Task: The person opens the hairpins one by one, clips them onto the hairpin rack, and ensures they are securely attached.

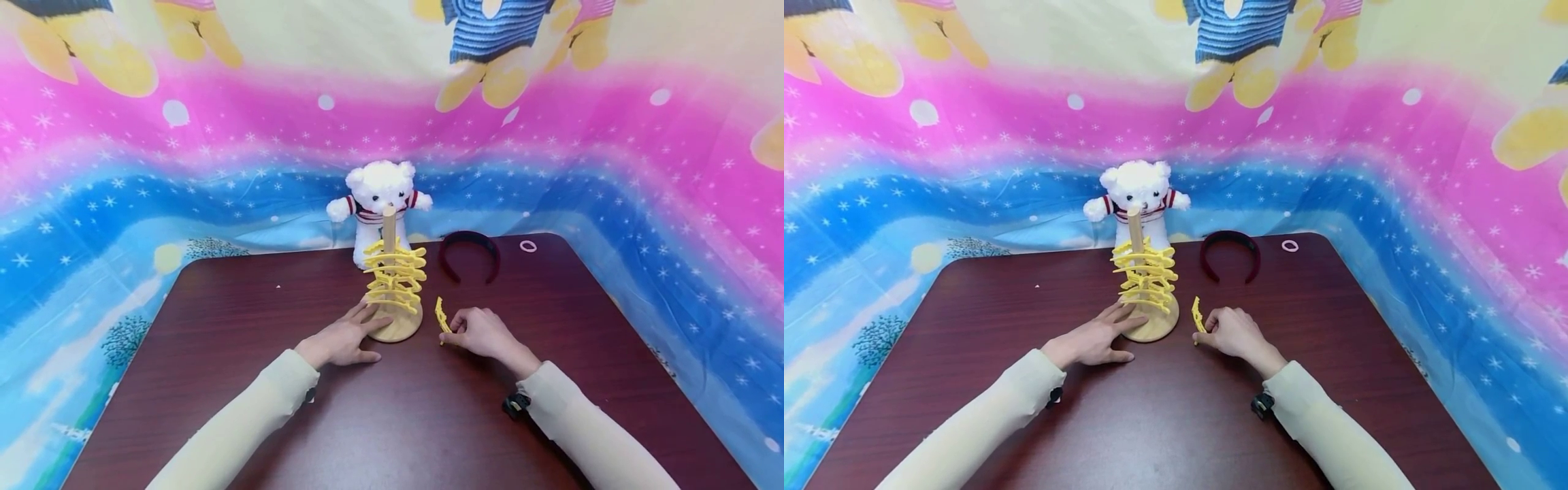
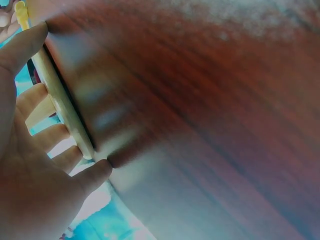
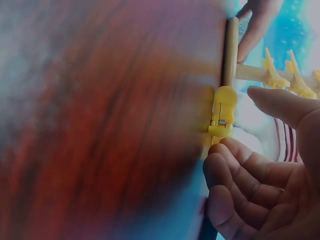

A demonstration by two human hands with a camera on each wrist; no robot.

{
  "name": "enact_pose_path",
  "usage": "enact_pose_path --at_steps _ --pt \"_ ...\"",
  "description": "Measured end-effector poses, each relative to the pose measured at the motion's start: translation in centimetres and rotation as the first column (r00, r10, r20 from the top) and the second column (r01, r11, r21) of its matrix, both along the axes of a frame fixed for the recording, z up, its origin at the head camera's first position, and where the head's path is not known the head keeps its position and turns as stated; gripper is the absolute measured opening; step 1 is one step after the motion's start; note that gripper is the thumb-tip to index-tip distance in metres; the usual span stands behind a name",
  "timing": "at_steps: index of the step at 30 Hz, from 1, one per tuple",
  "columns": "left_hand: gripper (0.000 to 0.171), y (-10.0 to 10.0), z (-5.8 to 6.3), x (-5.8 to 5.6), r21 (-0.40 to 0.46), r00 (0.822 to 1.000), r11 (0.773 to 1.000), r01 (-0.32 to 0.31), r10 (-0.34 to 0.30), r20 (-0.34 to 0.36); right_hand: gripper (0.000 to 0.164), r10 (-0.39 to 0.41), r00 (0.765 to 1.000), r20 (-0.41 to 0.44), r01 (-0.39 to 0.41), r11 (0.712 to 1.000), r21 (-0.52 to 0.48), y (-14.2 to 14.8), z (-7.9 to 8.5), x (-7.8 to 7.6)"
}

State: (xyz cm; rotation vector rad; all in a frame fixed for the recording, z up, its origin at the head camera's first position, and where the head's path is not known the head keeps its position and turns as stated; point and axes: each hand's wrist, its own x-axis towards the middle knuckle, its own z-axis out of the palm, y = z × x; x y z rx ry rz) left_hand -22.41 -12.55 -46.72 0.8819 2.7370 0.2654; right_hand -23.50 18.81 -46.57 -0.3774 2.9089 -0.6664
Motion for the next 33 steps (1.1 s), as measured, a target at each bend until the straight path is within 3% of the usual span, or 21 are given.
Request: enact_pose_path --at_steps 10,24,33 --pt "0.078 -0.03 -0.18 0.01 0.006 1.000 1.000 -0.003 0.003 0.003 0.030 0.012 1.000 0.004 -0.012 0.996 0.087 -0.19 0.09 -0.23" --pt "0.079 -0.08 -0.14 -0.15 0.003 1.000 1.000 -0.011 0.011 0.008 0.043 -0.051 0.998 0.046 0.044 0.987 0.154 -0.69 0.62 -0.37" --pt "0.079 -0.08 -0.14 -0.08 0.010 1.000 1.000 -0.002 0.002 0.009 0.037 -0.063 0.996 0.058 0.054 0.986 0.157 -0.06 0.71 -0.59"
